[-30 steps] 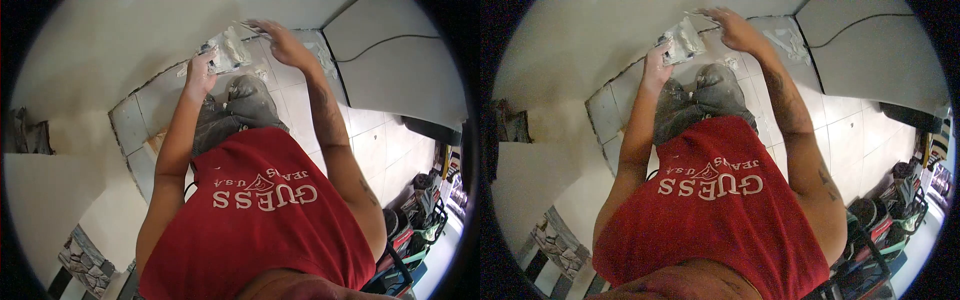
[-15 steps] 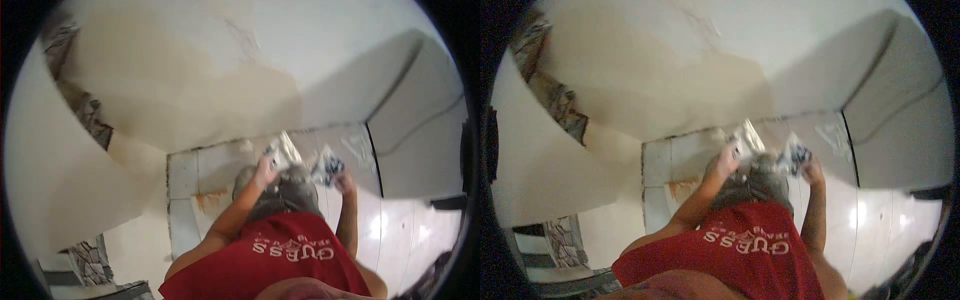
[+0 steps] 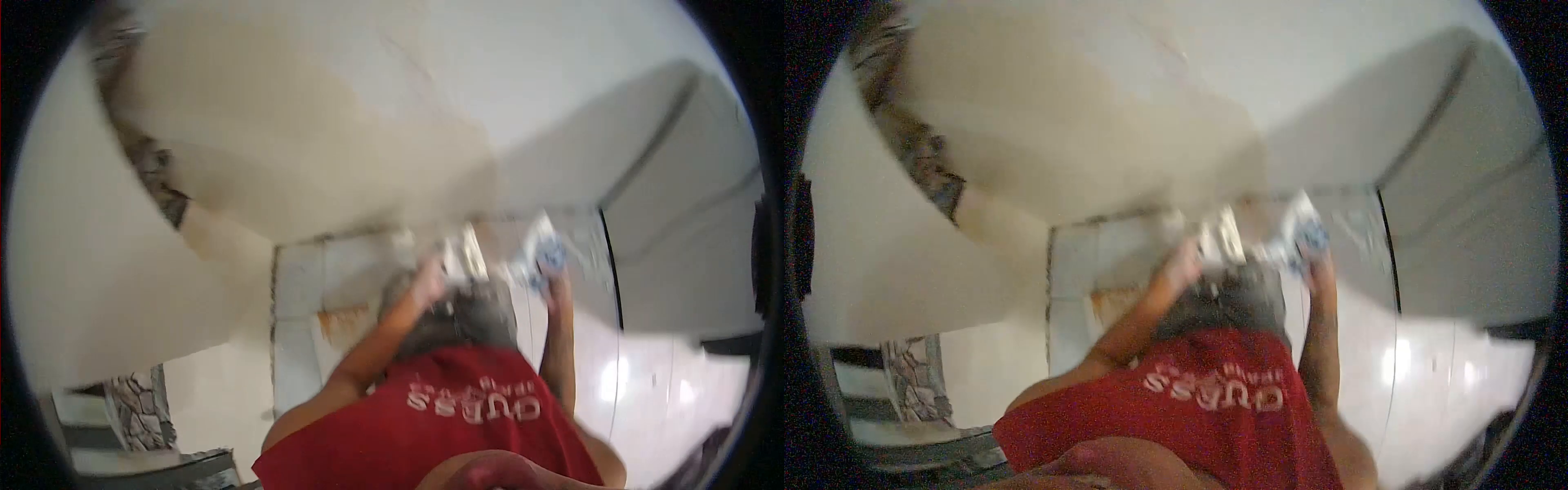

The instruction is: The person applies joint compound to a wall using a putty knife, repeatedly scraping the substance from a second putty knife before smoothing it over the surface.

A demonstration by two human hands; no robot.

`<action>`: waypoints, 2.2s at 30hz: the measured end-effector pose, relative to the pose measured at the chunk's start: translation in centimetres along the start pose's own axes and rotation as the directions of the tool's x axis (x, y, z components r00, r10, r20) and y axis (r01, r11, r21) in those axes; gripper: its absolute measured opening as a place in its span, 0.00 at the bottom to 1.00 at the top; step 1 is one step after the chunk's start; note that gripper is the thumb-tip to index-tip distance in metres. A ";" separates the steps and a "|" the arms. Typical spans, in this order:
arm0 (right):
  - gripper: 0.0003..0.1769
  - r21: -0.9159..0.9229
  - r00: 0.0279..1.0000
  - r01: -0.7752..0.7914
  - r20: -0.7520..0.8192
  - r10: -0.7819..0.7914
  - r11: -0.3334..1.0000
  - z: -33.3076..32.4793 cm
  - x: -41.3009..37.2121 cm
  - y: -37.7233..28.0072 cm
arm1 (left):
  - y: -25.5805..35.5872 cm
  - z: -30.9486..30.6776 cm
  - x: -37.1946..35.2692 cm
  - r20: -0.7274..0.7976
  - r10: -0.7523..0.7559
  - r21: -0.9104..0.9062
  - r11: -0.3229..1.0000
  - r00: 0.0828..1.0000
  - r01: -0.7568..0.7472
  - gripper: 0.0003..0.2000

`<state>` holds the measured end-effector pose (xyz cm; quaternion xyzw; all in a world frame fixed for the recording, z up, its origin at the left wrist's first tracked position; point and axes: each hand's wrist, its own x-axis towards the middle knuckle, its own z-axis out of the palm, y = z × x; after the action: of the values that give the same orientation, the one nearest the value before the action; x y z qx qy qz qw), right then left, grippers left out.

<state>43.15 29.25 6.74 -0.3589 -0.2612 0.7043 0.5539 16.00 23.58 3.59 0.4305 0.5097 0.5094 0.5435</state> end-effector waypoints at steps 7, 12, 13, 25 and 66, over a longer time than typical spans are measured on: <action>0.29 -0.550 0.547 0.827 0.835 -0.060 -0.116 8.3 -1.9 -5.9 | 3.4 0.5 3.5 0.038 -0.320 -0.609 0.744 0.946 0.276 0.14; 0.36 -0.657 0.690 0.721 0.711 0.138 -0.219 8.3 -1.2 -3.6 | 2.8 1.9 5.4 0.084 -0.270 -0.580 0.769 0.959 0.268 0.15; 0.36 -0.647 0.680 0.729 0.722 0.128 -0.225 8.3 -0.6 -2.3 | 2.4 1.7 5.8 0.031 -0.311 -0.567 0.777 0.950 0.273 0.14; 0.30 -0.664 0.587 0.747 0.641 0.495 -0.026 4.8 7.9 1.9 | -4.2 0.5 10.4 0.102 -0.494 -0.357 0.792 0.863 0.496 0.15; 0.15 -0.741 0.987 0.120 0.020 -0.157 0.660 -0.7 -4.3 -4.8 | 3.6 9.1 4.4 0.006 0.046 -0.629 0.777 0.999 -0.032 0.17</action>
<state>47.11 26.30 10.95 -0.5477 -0.5378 0.4854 0.4187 24.47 28.79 7.68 0.2406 0.2961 0.6568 0.6504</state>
